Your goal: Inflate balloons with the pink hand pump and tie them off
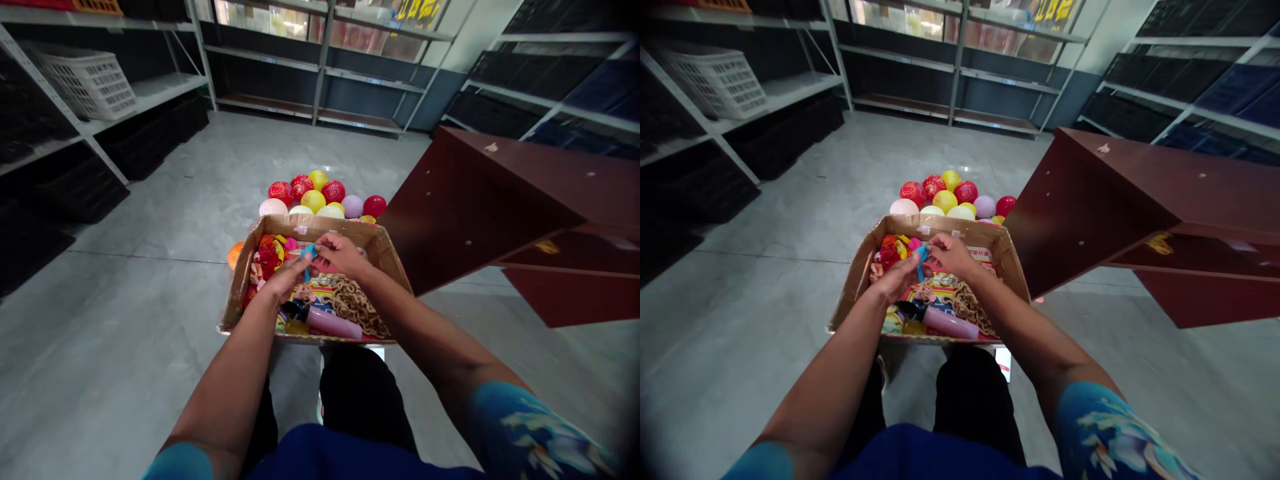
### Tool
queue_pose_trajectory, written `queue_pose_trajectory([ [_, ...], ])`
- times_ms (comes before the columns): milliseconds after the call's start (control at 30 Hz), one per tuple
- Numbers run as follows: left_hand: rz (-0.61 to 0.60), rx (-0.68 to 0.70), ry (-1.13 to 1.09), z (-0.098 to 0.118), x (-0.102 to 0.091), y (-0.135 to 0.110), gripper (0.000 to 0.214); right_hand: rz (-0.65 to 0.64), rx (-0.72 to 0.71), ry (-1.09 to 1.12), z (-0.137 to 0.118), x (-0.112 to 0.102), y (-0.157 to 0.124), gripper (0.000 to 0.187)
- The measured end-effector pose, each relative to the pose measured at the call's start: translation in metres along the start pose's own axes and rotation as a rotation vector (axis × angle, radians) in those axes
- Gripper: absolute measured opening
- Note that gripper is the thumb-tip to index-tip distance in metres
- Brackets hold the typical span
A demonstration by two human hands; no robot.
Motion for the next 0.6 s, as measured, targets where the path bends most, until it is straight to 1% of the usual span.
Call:
queue_pose_trajectory([
  [67,-0.081,-0.095,0.060,-0.005,0.002,-0.001,0.026,0.081,-0.038,-0.106,0.003,0.000,0.000,0.017],
  [100,-0.092,-0.141,0.057,-0.006,0.001,0.000,0.023,0.117,-0.045,-0.189,0.006,0.000,-0.001,0.020],
  [133,-0.073,-0.171,0.004,-0.005,-0.001,0.001,0.021,0.134,-0.037,-0.294,0.011,0.001,-0.004,0.023],
  [167,-0.038,-0.180,-0.081,-0.003,-0.003,0.002,0.017,0.107,-0.009,-0.416,0.018,0.003,-0.009,0.025],
  [200,0.004,-0.164,-0.181,0.001,-0.006,0.004,0.014,0.014,0.035,-0.546,0.026,0.007,-0.015,0.027],
  [233,0.051,-0.126,-0.287,0.007,-0.009,0.005,0.011,-0.139,0.094,-0.675,0.036,0.013,-0.023,0.029],
  [300,0.121,-0.028,-0.481,0.019,-0.015,0.005,0.013,-0.511,0.200,-0.887,0.057,0.028,-0.044,0.035],
  [333,0.135,0.015,-0.559,0.024,-0.017,0.004,0.016,-0.637,0.249,-0.961,0.066,0.034,-0.055,0.040],
  [367,0.137,0.046,-0.626,0.029,-0.019,0.003,0.018,-0.705,0.269,-1.013,0.072,0.039,-0.064,0.046],
  [400,0.129,0.067,-0.682,0.033,-0.020,0.001,0.020,-0.739,0.276,-1.039,0.077,0.043,-0.071,0.051],
  [433,0.117,0.080,-0.726,0.036,-0.021,0.000,0.021,-0.738,0.279,-1.055,0.079,0.046,-0.077,0.051],
  [500,0.095,0.103,-0.790,0.041,-0.024,-0.002,0.021,-0.732,0.257,-1.068,0.081,0.046,-0.083,0.045],
  [567,0.080,0.137,-0.825,0.046,-0.029,-0.003,0.020,-0.713,0.238,-1.039,0.080,0.037,-0.084,0.040],
  [600,0.074,0.158,-0.832,0.048,-0.032,-0.004,0.018,-0.692,0.234,-0.985,0.078,0.030,-0.083,0.039],
])
Point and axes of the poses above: each hand's wrist, its own y-axis towards the middle knuckle, its own x-axis out of the palm, z = x × y, the point moved 3 cm from there along y, towards the middle knuckle, and after that the axes turned 4 degrees about y, right-handed, at the moved point
